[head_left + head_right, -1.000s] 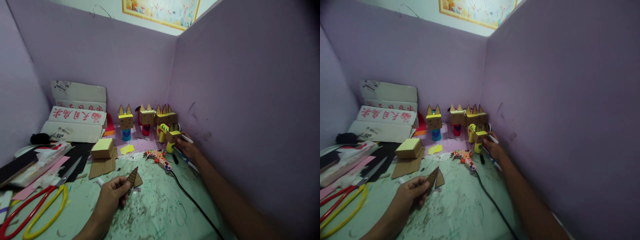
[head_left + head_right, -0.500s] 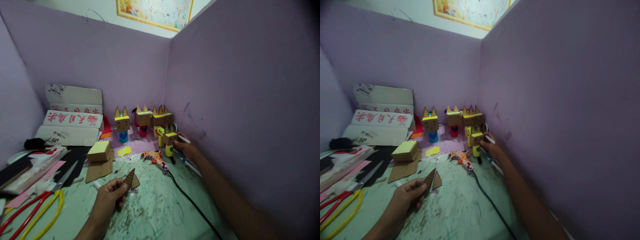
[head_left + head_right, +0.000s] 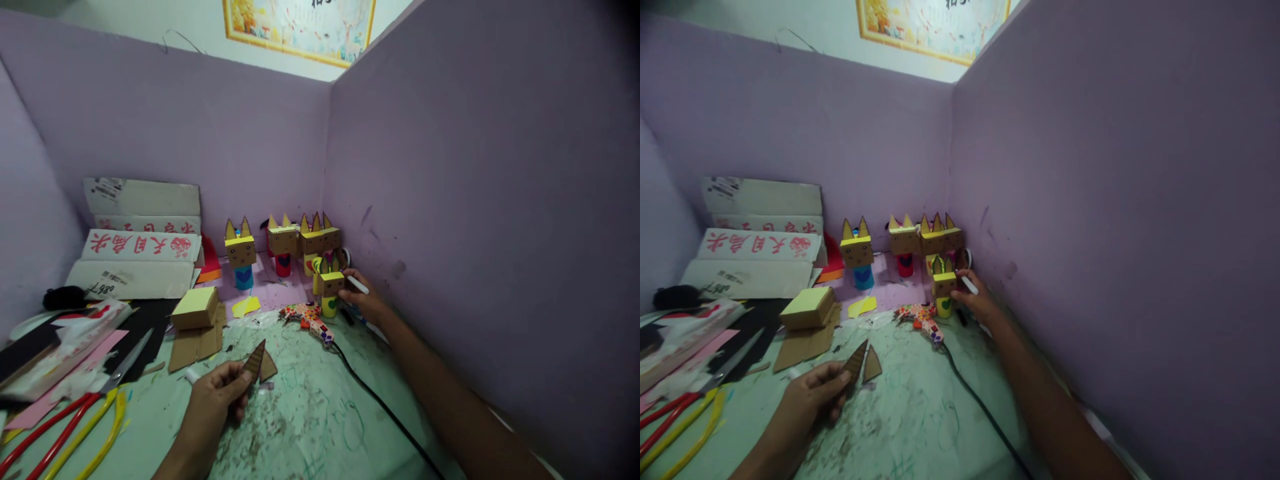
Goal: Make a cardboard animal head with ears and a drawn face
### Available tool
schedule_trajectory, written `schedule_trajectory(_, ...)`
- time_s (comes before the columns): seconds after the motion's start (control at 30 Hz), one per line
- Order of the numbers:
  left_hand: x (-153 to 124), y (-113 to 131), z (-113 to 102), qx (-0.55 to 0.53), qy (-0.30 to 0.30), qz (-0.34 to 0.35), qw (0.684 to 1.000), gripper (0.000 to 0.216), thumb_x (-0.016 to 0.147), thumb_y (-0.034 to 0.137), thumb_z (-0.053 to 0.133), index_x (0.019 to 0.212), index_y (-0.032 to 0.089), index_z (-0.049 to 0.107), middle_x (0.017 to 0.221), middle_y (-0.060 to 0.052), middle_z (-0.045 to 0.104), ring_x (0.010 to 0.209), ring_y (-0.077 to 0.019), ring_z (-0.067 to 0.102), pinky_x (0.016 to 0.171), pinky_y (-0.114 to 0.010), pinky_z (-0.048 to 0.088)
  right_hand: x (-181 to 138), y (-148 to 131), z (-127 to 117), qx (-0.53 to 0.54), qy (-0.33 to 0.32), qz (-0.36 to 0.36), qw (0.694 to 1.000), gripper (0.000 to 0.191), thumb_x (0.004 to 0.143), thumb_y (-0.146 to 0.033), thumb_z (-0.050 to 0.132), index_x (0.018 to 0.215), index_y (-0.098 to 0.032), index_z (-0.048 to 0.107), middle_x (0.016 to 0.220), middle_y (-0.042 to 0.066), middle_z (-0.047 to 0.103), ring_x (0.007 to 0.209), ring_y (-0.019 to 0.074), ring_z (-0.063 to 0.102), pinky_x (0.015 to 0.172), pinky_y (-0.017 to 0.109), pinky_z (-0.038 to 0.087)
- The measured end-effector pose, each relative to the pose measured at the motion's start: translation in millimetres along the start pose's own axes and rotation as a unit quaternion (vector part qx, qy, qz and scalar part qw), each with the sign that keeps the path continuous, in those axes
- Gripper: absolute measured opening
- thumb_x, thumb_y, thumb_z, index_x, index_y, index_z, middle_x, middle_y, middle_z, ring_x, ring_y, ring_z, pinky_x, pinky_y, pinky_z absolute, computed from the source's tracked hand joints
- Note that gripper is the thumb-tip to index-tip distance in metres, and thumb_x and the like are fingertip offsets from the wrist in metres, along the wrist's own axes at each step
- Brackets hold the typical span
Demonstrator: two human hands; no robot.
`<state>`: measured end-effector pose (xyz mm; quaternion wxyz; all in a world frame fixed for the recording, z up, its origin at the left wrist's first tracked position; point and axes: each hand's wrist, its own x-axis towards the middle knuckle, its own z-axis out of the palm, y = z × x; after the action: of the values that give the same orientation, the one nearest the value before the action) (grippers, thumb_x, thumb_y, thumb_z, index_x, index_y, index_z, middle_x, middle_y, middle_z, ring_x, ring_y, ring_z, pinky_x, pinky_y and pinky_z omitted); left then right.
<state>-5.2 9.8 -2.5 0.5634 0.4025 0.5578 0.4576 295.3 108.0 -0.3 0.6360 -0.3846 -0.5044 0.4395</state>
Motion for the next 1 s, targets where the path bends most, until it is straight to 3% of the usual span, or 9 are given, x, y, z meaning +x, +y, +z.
schedule_trajectory(0.23,2,0,0,-0.002,0.005,0.003,1.000,0.034,0.045,0.040,0.076,0.061,0.015,0.060,0.036,0.004,0.051,0.031,-0.0069,0.039,0.035,-0.018,0.026,-8,-6,-2,-0.006,0.018,-0.006,1.000,0.046,0.049,-0.017,0.081,0.089,-0.024,0.060,0.085,-0.001,0.069,0.082,0.0190,0.066,0.075,0.031,0.050)
schedule_trajectory(0.37,2,-1,0,-0.006,0.001,0.001,1.000,0.033,0.047,0.039,0.075,0.060,0.015,0.059,0.038,0.004,0.051,0.031,-0.0067,0.040,0.035,-0.017,0.027,-25,-25,7,-0.003,0.125,-0.068,0.990,0.037,0.058,-0.022,0.079,0.086,-0.026,0.056,0.090,-0.002,0.068,0.087,0.0174,0.063,0.079,0.032,0.050)
schedule_trajectory(0.47,1,-1,-1,-0.011,0.001,0.005,1.000,0.032,0.048,0.038,0.075,0.063,0.015,0.059,0.038,0.004,0.052,0.032,-0.0065,0.040,0.035,-0.017,0.027,-51,-40,39,0.000,0.189,-0.114,0.975,0.022,0.073,-0.026,0.069,0.088,-0.029,0.053,0.091,-0.004,0.067,0.082,0.0139,0.062,0.077,0.030,0.049)
schedule_trajectory(0.53,-1,-1,-2,-0.017,0.002,0.007,1.000,0.031,0.050,0.038,0.075,0.063,0.015,0.059,0.039,0.004,0.052,0.032,-0.0063,0.040,0.035,-0.017,0.026,-68,-42,72,0.011,0.144,-0.097,0.985,0.019,0.073,-0.023,0.068,0.086,-0.027,0.055,0.087,-0.002,0.067,0.073,0.0142,0.061,0.068,0.029,0.050)
schedule_trajectory(0.6,-2,0,-3,-0.028,0.003,0.009,1.000,0.030,0.051,0.038,0.074,0.063,0.015,0.058,0.038,0.004,0.052,0.032,-0.0061,0.039,0.035,-0.017,0.026,-78,-37,106,0.042,0.017,-0.004,0.999,0.030,0.065,-0.017,0.072,0.088,-0.026,0.055,0.090,0.000,0.069,0.077,0.0162,0.063,0.068,0.030,0.051)
schedule_trajectory(0.7,-3,1,-3,-0.049,0.005,0.020,0.999,0.026,0.053,0.035,0.071,0.060,0.015,0.057,0.038,0.004,0.051,0.033,-0.0062,0.040,0.035,-0.017,0.028,-83,-23,144,0.096,-0.045,0.122,0.987,0.039,0.053,-0.013,0.072,0.086,-0.024,0.053,0.087,0.000,0.067,0.079,0.0180,0.063,0.061,0.029,0.053)
schedule_trajectory(0.83,-1,-1,-2,-0.048,0.001,0.023,0.999,0.024,0.053,0.034,0.069,0.058,0.016,0.056,0.038,0.005,0.050,0.033,-0.0064,0.039,0.035,-0.017,0.028,-84,-5,162,0.106,-0.050,0.201,0.972,0.040,0.051,-0.013,0.068,0.086,-0.024,0.050,0.081,-0.004,0.064,0.057,0.0124,0.058,0.044,0.023,0.048)
schedule_trajectory(1.0,-1,-2,-1,-0.018,-0.015,0.015,1.000,0.026,0.053,0.037,0.069,0.059,0.015,0.058,0.038,0.005,0.049,0.032,-0.0057,0.037,0.035,-0.018,0.027,-93,4,163,0.128,-0.055,0.187,0.972,0.036,0.053,-0.010,0.060,0.083,-0.024,0.046,0.058,-0.010,0.055,0.040,0.0081,0.047,0.038,0.018,0.039)
